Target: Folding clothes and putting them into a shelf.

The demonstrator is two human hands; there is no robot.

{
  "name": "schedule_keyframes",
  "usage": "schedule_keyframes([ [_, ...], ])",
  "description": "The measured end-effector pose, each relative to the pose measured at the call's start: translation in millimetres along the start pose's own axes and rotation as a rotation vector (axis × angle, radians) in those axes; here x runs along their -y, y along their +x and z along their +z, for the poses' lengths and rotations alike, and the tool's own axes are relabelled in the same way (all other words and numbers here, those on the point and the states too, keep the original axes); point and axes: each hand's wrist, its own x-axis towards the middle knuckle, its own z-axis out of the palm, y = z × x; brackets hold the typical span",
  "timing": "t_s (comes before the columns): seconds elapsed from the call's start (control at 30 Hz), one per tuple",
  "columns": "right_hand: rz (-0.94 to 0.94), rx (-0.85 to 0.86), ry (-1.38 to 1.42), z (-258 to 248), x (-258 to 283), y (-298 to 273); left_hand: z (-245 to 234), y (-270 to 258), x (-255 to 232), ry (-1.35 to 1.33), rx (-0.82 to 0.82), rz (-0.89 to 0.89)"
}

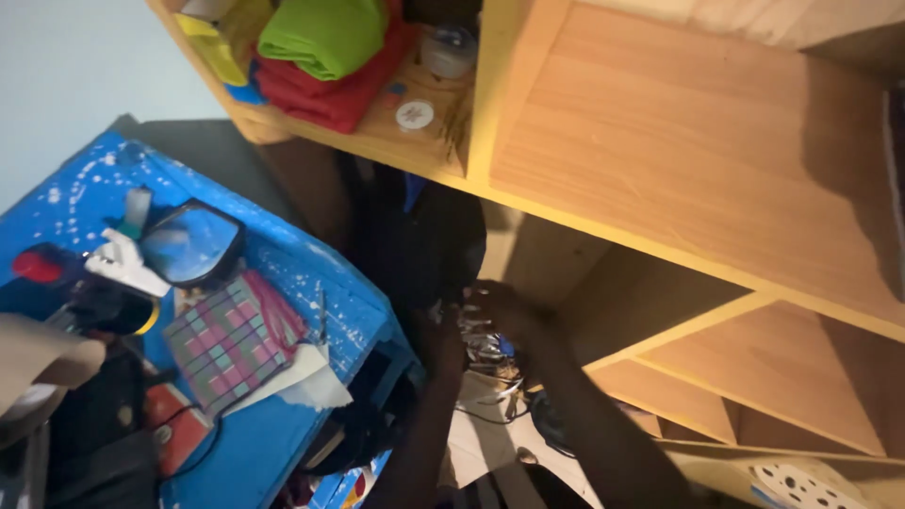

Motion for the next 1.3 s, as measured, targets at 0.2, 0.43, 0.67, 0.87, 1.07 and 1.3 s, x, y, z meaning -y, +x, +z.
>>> schedule_keyframes([
  [0.2,-0.302,-0.223,-0.174,13.2,-36.9,-72.3,44.2,-46.0,49.9,-0.530,0.299,0.050],
  [0.43,-0.275,-0.311,0.176,-9.7,-14.7,-96.4,10.5,-67.4,-13.0,-0.574,0.380,0.243],
  [0.67,-0.290,-0.006,0.337,84.0,57.0,-165.7,-83.3,-170.6,-106.7,-0.345,0.091,0.522],
  [0.87,-0.101,0.127,0.216,132.8,-4.5,-213.2,-118.7,-277.3,-74.2,-0.033,-0.308,0.166],
  [1.07,0.077,0.356,0.104,151.7,-109.7,-241.3,-137.5,-362.7,-19.1,-0.293,-0.541,0.055],
  [1.3,0.242,0.638,0.003,214.8,-149.1,-339.8,-174.5,-447.2,53.2,-0.441,-0.813,0.094],
])
